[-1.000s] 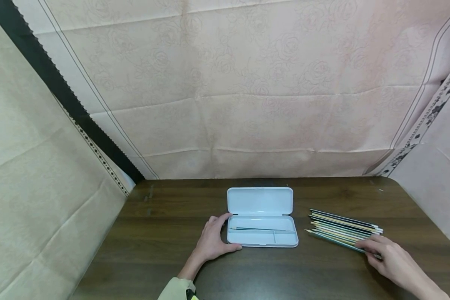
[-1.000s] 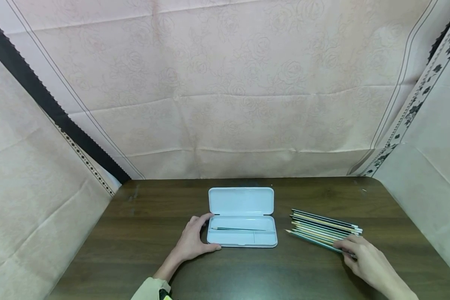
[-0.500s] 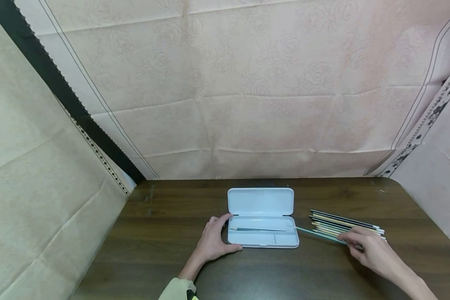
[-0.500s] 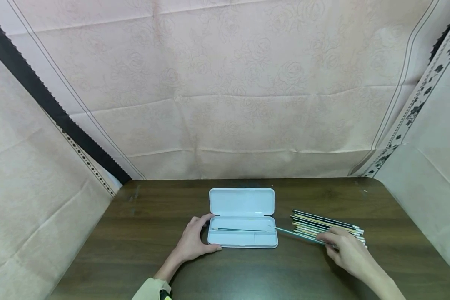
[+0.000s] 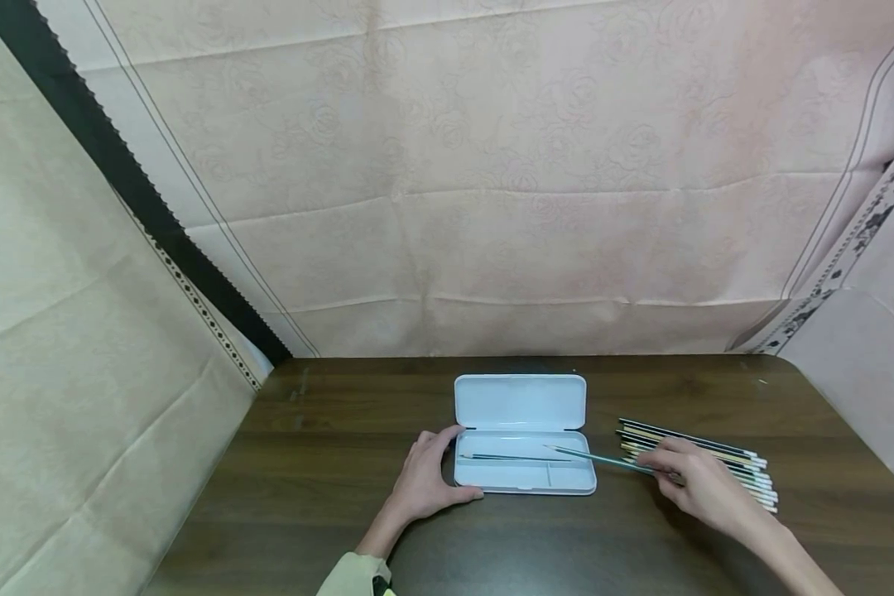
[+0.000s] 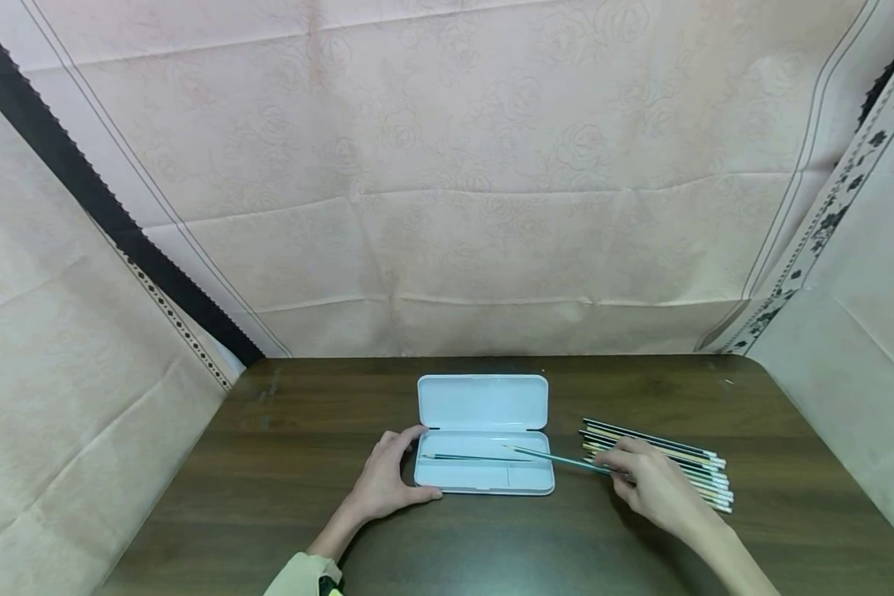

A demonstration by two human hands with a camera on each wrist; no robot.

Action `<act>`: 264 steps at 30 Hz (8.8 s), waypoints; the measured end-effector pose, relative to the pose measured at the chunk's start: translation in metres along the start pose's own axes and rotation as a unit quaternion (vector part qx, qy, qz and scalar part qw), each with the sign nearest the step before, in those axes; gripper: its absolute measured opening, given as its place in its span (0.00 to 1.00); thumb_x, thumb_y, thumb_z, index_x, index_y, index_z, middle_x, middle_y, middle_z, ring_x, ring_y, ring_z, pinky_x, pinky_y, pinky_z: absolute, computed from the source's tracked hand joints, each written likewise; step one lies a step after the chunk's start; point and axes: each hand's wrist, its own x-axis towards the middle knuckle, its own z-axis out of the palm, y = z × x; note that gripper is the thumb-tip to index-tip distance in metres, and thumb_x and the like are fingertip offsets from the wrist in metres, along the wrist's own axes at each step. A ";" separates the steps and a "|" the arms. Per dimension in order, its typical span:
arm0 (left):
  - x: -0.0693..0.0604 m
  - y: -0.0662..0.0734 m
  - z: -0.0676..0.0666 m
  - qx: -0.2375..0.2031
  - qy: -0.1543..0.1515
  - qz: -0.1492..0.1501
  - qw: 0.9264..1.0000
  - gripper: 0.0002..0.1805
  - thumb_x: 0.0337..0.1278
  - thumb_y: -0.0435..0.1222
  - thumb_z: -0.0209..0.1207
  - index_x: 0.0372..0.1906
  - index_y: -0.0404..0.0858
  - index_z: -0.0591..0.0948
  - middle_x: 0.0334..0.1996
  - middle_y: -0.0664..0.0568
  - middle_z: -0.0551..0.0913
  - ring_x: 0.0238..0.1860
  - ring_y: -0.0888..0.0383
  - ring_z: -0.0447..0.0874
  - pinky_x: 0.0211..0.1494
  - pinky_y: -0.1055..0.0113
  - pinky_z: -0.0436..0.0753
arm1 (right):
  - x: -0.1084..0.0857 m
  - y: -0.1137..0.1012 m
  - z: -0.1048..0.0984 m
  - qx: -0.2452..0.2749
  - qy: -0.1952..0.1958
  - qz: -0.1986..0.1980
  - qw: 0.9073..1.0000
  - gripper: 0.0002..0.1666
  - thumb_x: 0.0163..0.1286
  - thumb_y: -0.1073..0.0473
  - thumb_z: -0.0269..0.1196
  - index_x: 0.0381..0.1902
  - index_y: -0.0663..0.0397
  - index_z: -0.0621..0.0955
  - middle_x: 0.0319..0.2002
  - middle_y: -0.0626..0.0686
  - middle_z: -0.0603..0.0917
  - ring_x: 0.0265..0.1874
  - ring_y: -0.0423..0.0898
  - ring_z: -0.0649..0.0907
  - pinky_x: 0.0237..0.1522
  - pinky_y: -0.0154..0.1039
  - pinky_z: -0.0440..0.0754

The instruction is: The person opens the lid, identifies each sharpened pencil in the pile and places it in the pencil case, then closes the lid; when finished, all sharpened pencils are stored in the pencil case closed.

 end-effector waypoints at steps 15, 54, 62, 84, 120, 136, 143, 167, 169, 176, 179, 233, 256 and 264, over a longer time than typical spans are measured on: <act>-0.002 -0.001 0.000 0.002 0.000 -0.006 1.000 0.53 0.36 0.66 0.73 0.71 0.50 0.69 0.54 0.54 0.75 0.49 0.56 0.67 0.48 0.57 0.71 | 0.033 -0.016 0.019 0.020 -0.015 -0.026 0.999 0.24 0.45 0.76 0.75 0.37 0.46 0.87 0.31 0.39 0.77 0.27 0.32 0.71 0.25 0.33 0.73; -0.001 0.003 0.000 0.002 -0.003 -0.011 1.000 0.53 0.36 0.65 0.74 0.71 0.50 0.70 0.53 0.53 0.74 0.48 0.56 0.67 0.47 0.57 0.72 | 0.086 -0.043 0.052 0.033 -0.082 -0.056 0.995 0.17 0.54 0.74 0.72 0.38 0.49 0.89 0.34 0.46 0.80 0.30 0.40 0.75 0.29 0.34 0.77; -0.001 0.003 -0.001 -0.001 -0.004 -0.012 1.000 0.53 0.36 0.64 0.75 0.71 0.50 0.70 0.53 0.53 0.74 0.49 0.56 0.67 0.47 0.57 0.72 | 0.091 -0.046 0.054 0.043 -0.102 -0.054 0.992 0.16 0.55 0.74 0.72 0.38 0.49 0.89 0.33 0.46 0.81 0.29 0.39 0.75 0.29 0.34 0.77; -0.001 0.001 0.001 0.008 0.006 0.004 1.000 0.52 0.36 0.64 0.75 0.70 0.49 0.70 0.53 0.52 0.75 0.49 0.55 0.68 0.47 0.55 0.72 | 0.093 -0.045 0.054 0.059 -0.131 -0.028 0.989 0.14 0.59 0.72 0.72 0.39 0.49 0.89 0.34 0.46 0.81 0.30 0.39 0.76 0.33 0.36 0.79; 0.000 -0.001 0.000 0.003 0.004 0.005 1.000 0.54 0.35 0.66 0.74 0.71 0.48 0.70 0.52 0.53 0.75 0.48 0.55 0.68 0.46 0.56 0.72 | -0.064 0.039 -0.032 -0.019 0.081 0.008 0.996 0.25 0.72 0.35 0.58 0.35 0.49 0.86 0.35 0.44 0.80 0.41 0.36 0.82 0.50 0.20 0.69; 0.001 0.000 0.000 0.001 -0.002 0.001 1.000 0.53 0.36 0.66 0.73 0.71 0.49 0.69 0.53 0.53 0.75 0.49 0.56 0.68 0.48 0.56 0.72 | -0.082 0.044 -0.029 -0.030 0.092 0.045 0.994 0.11 0.53 0.64 0.77 0.33 0.47 0.86 0.35 0.55 0.83 0.63 0.18 0.55 0.60 0.17 0.51; 0.000 -0.001 0.000 0.002 -0.003 -0.003 1.000 0.54 0.36 0.67 0.72 0.71 0.49 0.69 0.54 0.52 0.74 0.50 0.55 0.68 0.48 0.55 0.72 | -0.083 0.042 -0.027 -0.040 0.087 0.062 0.993 0.31 0.28 0.79 0.75 0.32 0.47 0.86 0.33 0.49 0.82 0.60 0.19 0.61 0.57 0.15 0.53; 0.000 -0.001 0.001 0.002 0.003 0.004 1.000 0.53 0.37 0.66 0.73 0.71 0.49 0.69 0.55 0.53 0.75 0.49 0.56 0.67 0.48 0.56 0.71 | -0.083 0.041 -0.029 -0.103 0.039 0.068 0.992 0.31 0.28 0.75 0.77 0.32 0.41 0.86 0.34 0.43 0.82 0.33 0.46 0.82 0.29 0.35 0.76; -0.001 0.000 0.001 0.001 0.005 0.005 1.000 0.53 0.37 0.66 0.73 0.71 0.49 0.69 0.55 0.53 0.75 0.49 0.56 0.67 0.48 0.56 0.71 | -0.083 0.039 -0.030 -0.098 0.033 0.070 0.992 0.31 0.29 0.74 0.78 0.32 0.41 0.86 0.34 0.43 0.81 0.31 0.42 0.81 0.25 0.39 0.75; -0.001 -0.001 0.001 0.001 0.011 0.016 1.000 0.53 0.37 0.65 0.74 0.71 0.48 0.70 0.54 0.52 0.75 0.49 0.55 0.67 0.47 0.55 0.71 | -0.081 0.036 -0.033 -0.098 0.013 0.085 0.991 0.30 0.31 0.74 0.78 0.32 0.40 0.85 0.33 0.40 0.79 0.29 0.37 0.78 0.22 0.40 0.73; -0.001 -0.002 0.001 0.004 0.006 0.011 1.000 0.53 0.37 0.66 0.73 0.71 0.49 0.70 0.55 0.53 0.75 0.49 0.56 0.67 0.48 0.55 0.71 | -0.082 0.035 -0.033 -0.088 0.006 0.092 0.992 0.30 0.32 0.74 0.78 0.32 0.39 0.84 0.31 0.36 0.76 0.27 0.33 0.75 0.21 0.39 0.71; 0.000 0.001 0.001 -0.001 -0.002 -0.003 1.000 0.53 0.36 0.66 0.74 0.71 0.49 0.70 0.55 0.52 0.74 0.49 0.56 0.67 0.47 0.56 0.71 | 0.032 -0.021 0.008 0.001 -0.043 0.028 0.999 0.22 0.46 0.75 0.75 0.35 0.44 0.87 0.30 0.36 0.74 0.27 0.35 0.72 0.26 0.35 0.73; -0.002 0.002 0.000 0.003 0.013 0.004 1.000 0.53 0.36 0.64 0.75 0.70 0.48 0.70 0.53 0.53 0.74 0.48 0.56 0.68 0.47 0.56 0.71 | 0.072 -0.043 0.032 0.029 -0.083 -0.002 0.996 0.20 0.53 0.75 0.71 0.37 0.44 0.88 0.34 0.43 0.81 0.32 0.40 0.75 0.30 0.36 0.75; -0.002 0.002 0.000 0.003 0.014 0.007 1.000 0.53 0.36 0.64 0.75 0.70 0.49 0.70 0.52 0.52 0.74 0.47 0.56 0.67 0.47 0.56 0.71 | 0.082 -0.049 0.038 0.034 -0.099 -0.005 0.994 0.19 0.55 0.75 0.69 0.37 0.45 0.89 0.30 0.41 0.78 0.28 0.39 0.72 0.26 0.33 0.71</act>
